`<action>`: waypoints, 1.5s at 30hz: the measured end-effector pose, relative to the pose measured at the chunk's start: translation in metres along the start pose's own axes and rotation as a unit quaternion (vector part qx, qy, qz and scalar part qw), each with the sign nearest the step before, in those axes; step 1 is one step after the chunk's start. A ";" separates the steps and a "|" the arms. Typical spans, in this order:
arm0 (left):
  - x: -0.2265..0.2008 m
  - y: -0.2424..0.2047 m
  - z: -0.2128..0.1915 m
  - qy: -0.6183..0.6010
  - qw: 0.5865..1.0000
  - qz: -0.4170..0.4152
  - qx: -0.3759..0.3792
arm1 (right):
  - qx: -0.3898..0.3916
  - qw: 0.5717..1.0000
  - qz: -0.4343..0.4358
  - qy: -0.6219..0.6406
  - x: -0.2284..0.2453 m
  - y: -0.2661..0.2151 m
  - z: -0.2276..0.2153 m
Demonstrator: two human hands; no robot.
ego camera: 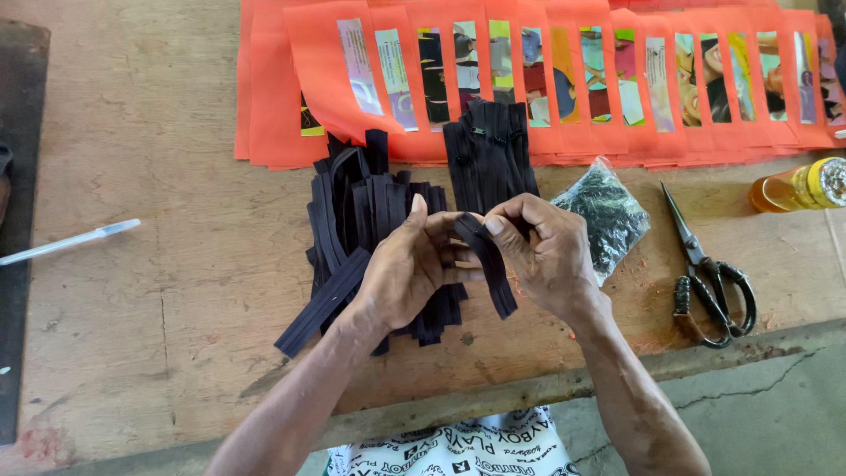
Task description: The person assembles black zippers by hand on a wooden workbench. They pick up zipper tapes and small black plastic slider components, then attach the sliders to the tapes. The person works through a pile of materials, placing the finished zippers into a separate stack.
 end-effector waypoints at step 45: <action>0.010 0.005 -0.010 0.153 0.985 0.042 -0.066 | 0.034 0.992 0.092 0.084 -0.038 -0.007 0.009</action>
Point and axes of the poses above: each hand's wrist, its own y-axis towards the middle knuckle, its own z-axis out of the palm, x = y × z, the point moved 7 cm from there along y, towards the middle knuckle, and after that the axes turned 5 degrees about -z, right-handed, at the moved point
